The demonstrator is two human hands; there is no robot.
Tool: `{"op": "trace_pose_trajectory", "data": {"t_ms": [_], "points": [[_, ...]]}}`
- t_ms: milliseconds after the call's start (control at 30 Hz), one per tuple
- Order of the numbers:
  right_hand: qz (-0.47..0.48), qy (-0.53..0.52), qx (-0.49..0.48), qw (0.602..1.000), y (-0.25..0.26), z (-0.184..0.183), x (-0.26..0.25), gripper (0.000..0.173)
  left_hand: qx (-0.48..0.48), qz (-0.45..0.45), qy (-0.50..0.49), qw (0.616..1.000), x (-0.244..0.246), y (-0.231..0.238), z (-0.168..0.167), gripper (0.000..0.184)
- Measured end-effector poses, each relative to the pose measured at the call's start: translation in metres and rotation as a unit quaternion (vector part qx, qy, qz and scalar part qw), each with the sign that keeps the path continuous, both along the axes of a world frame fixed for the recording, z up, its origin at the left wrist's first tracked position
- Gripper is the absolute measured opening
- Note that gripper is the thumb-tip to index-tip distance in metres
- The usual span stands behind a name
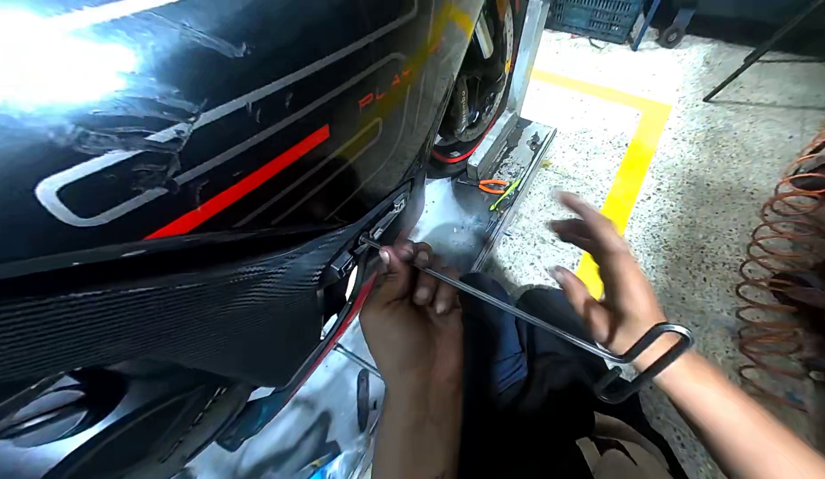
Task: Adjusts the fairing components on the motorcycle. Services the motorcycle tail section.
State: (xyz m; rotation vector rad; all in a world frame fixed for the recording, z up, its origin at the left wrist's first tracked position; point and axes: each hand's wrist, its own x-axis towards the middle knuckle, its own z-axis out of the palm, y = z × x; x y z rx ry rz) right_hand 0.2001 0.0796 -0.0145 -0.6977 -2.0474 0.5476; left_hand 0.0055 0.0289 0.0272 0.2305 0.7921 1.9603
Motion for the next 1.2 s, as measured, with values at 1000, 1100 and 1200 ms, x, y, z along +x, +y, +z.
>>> {"op": "trace_pose_trajectory", "data": {"t_ms": [1000, 1100, 1200], "points": [[-0.11, -0.074, 0.071, 0.989, -0.091, 0.003, 0.043, 0.032, -0.058, 0.045, 0.062, 0.995, -0.012, 0.003, 0.009, 0.043], [0.004, 0.248, -0.375, 0.893, -0.103, 0.022, 0.019, 0.04, -0.063, 0.049, 0.057, 0.995, -0.015, 0.005, 0.011, 0.04], [-0.015, 0.151, -0.307, 0.94, -0.111, 0.022, 0.04, 0.045, -0.051, 0.046, 0.033, 0.997, -0.018, 0.005, 0.012, 0.041]]}}
